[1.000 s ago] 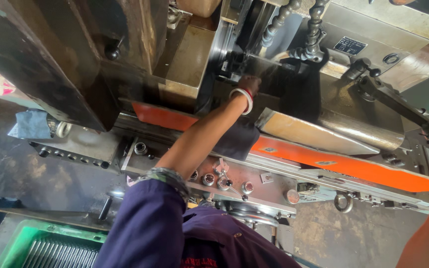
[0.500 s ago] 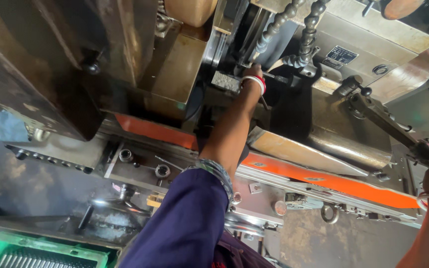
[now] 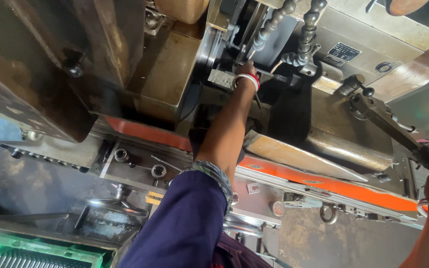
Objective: The person repeatedly picks small metal rods from a green tray, inserts them into a machine, and turns a lever to process them. The person then removes the processed rods and places them into a blue tray with holes.
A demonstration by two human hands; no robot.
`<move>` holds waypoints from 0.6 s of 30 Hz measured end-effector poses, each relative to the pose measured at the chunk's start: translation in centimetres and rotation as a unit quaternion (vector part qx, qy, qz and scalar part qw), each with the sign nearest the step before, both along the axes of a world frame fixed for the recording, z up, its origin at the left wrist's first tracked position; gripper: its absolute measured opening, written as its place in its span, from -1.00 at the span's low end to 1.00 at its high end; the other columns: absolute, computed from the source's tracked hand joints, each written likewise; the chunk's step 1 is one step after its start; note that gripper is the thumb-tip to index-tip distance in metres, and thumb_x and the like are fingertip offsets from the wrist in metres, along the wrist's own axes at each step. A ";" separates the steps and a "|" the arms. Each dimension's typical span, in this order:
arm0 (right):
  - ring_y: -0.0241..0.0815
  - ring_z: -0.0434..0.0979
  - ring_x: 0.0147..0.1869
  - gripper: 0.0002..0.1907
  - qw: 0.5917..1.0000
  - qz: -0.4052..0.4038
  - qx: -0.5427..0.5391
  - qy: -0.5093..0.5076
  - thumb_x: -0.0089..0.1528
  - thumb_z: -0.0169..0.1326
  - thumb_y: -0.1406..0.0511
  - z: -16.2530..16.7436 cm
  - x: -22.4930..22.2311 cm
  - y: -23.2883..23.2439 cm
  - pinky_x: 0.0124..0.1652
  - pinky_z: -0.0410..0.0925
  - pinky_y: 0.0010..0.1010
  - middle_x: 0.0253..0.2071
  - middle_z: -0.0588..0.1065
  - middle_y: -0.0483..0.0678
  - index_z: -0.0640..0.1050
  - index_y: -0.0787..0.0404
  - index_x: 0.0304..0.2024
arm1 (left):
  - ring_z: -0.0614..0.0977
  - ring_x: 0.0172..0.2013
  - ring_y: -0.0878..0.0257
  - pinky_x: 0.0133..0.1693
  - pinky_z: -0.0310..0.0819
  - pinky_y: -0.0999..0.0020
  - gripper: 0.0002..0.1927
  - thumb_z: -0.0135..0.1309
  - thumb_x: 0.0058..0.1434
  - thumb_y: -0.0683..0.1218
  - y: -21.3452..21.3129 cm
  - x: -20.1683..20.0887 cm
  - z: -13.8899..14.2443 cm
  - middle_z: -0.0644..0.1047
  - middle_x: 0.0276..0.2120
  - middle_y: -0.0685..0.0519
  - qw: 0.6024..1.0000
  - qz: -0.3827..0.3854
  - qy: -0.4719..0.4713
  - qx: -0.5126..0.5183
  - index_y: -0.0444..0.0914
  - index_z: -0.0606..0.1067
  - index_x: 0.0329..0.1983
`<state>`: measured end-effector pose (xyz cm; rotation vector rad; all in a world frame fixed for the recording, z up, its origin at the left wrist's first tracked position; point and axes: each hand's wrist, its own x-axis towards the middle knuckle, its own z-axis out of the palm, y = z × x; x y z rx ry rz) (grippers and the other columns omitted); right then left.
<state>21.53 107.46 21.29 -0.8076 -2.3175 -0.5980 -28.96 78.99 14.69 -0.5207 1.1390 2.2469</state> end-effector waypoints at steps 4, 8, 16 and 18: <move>-0.03 0.51 -0.35 -0.68 1.000 -0.005 -0.006 -0.009 0.55 -0.21 0.32 -0.3 0.0 0.0 -0.29 0.34 -0.29 -0.36 0.52 0.08 0.50 0.32 -0.20 | 0.29 -0.72 0.25 -0.67 0.15 0.25 -0.62 0.01 0.29 0.22 -1.0 1.3 -0.6 0.26 -0.67 0.14 0.993 -0.088 -0.013 0.076 -0.12 0.34 -0.44; -0.04 0.48 -0.38 -0.70 0.999 -0.019 0.010 -0.034 0.55 -0.20 0.34 -1.4 0.4 1.8 -0.32 0.33 -0.31 -0.38 0.50 0.06 0.49 0.31 -0.21 | 0.33 -0.69 0.26 -0.63 0.22 0.23 -0.68 0.06 0.30 0.17 -1.2 1.8 -1.0 0.30 -0.64 0.16 0.994 -0.074 0.002 0.079 -0.11 0.37 -0.38; -0.08 0.43 -0.46 -0.73 0.997 -0.035 0.027 -0.069 0.54 -0.18 0.36 -1.0 0.0 2.4 -0.37 0.29 -0.33 -0.43 0.46 0.01 0.48 0.29 -0.22 | 0.33 -0.70 0.31 -0.66 0.18 0.30 -0.68 0.08 0.27 0.20 -0.1 0.7 -2.0 0.31 -0.63 0.17 0.995 -0.065 0.001 0.077 -0.11 0.43 -0.32; -0.08 0.43 -0.46 -0.71 0.997 -0.035 0.021 -0.061 0.54 -0.18 0.34 -0.5 -0.3 1.9 -0.38 0.29 -0.32 -0.44 0.47 0.02 0.49 0.30 -0.22 | 0.31 -0.69 0.30 -0.66 0.15 0.28 -0.70 0.10 0.26 0.18 0.0 0.6 -2.1 0.30 -0.62 0.16 0.995 -0.058 0.005 0.083 -0.09 0.40 -0.28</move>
